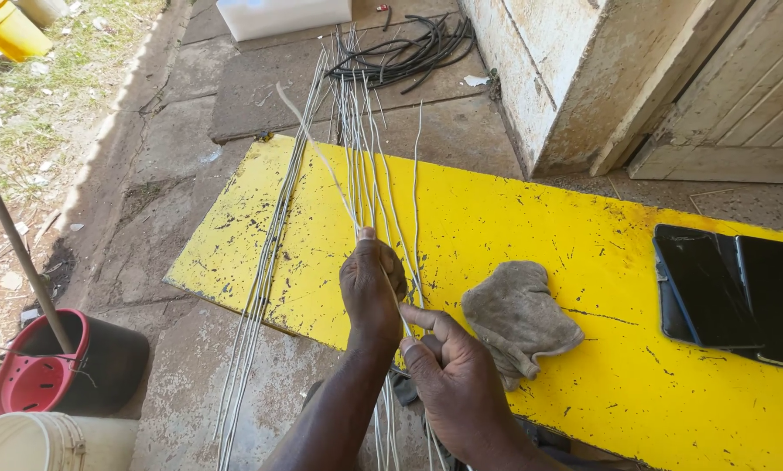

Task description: Straightening and organizing long metal rods on a yellow workbench

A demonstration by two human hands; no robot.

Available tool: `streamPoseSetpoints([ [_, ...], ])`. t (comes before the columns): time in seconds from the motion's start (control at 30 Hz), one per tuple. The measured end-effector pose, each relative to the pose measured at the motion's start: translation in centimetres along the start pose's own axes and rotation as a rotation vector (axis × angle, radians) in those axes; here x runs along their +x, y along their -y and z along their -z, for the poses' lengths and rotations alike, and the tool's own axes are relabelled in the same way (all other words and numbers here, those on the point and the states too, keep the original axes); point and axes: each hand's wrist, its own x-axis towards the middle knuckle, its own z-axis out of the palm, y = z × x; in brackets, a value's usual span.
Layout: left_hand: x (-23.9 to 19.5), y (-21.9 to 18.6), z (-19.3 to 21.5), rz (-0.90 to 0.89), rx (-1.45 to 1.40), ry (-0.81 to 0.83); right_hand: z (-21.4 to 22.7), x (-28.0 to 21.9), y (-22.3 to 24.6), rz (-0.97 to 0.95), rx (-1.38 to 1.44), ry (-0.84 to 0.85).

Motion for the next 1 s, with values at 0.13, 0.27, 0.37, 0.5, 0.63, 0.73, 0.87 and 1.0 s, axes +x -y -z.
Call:
streamPoseSetpoints([
  [0.13, -0.5, 0.1, -0.5, -0.069, 0.115, -0.129, -0.7, -0.5, -1.0, 0.006, -0.009, -0.056],
  [0.27, -0.7, 0.3, -0.7, -0.117, 0.219, -0.226, -1.4, -0.6, -1.9, 0.021, 0.040, -0.132],
  [0.37, -0.6, 0.6, -0.5, -0.105, 0.201, -0.210, -1.2, -0.6, -1.9, 0.024, -0.075, -0.118],
  [0.5, -0.4, -1.4, 0.1, -0.040, 0.080, -0.007, 0.0, -0.7, 0.0, 0.011, -0.037, 0.010],
  [0.63, 2.8, -2.2, 2.3, -0.012, 0.029, -0.080, 1.2, -1.3, 1.4, -0.146, -0.040, 0.150],
  [0.73, 2.9, -3.4, 2.9, -0.010, -0.027, -0.152, 1.3, -1.0, 0.1, -0.167, -0.044, 0.212],
  [0.87, 0.9, -2.1, 2.0, -0.076, 0.006, -0.082, 1.8, -0.1, 0.9, -0.184, -0.134, 0.266],
  [1.0, -0.2, -0.6, 0.8, -0.059, 0.019, -0.024, 1.8, 0.3, 1.6, -0.107, -0.042, 0.254],
])
